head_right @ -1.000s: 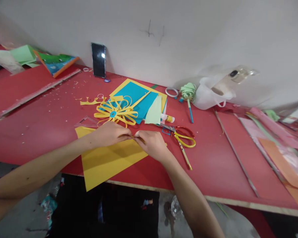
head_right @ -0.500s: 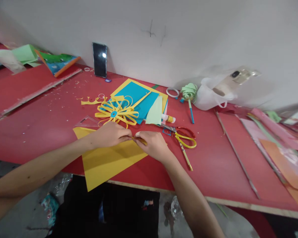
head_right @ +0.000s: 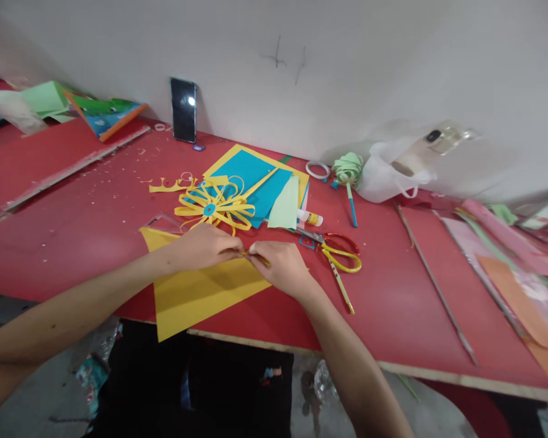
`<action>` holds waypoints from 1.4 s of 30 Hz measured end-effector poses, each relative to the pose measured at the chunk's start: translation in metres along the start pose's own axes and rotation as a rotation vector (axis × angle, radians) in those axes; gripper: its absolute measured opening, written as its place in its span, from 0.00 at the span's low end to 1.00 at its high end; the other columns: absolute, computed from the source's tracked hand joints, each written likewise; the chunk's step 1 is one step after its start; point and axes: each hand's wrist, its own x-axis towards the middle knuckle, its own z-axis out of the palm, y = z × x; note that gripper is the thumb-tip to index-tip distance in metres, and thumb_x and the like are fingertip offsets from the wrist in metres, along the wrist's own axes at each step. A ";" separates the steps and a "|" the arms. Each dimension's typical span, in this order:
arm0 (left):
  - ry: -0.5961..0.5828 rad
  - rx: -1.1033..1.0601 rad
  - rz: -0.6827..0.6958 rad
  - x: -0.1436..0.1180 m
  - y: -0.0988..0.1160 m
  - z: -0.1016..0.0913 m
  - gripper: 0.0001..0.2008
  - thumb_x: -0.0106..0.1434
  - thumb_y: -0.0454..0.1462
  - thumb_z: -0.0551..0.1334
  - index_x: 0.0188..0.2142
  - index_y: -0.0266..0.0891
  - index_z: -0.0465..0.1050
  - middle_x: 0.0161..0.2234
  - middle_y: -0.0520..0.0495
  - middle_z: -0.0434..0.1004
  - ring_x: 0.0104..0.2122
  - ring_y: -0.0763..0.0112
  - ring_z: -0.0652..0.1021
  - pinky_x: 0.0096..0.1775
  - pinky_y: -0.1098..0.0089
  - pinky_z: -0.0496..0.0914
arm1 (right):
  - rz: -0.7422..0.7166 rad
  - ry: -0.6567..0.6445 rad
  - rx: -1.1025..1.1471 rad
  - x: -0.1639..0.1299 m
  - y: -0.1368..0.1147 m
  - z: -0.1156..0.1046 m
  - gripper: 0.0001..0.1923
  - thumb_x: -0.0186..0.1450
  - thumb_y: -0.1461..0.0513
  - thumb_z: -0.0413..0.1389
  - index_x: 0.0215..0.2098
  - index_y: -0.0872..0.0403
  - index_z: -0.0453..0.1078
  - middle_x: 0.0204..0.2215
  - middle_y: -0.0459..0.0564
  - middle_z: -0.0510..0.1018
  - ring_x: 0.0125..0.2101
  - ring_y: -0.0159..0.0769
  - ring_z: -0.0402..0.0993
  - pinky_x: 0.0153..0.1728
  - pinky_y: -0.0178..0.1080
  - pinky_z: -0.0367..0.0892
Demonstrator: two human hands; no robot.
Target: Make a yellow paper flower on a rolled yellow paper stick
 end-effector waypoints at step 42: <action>0.063 0.154 0.117 0.000 -0.003 0.007 0.15 0.70 0.42 0.53 0.34 0.37 0.73 0.25 0.49 0.76 0.26 0.69 0.77 0.23 0.70 0.51 | 0.026 0.015 -0.015 0.000 0.003 0.004 0.04 0.66 0.63 0.55 0.33 0.53 0.71 0.28 0.47 0.80 0.29 0.34 0.76 0.29 0.33 0.61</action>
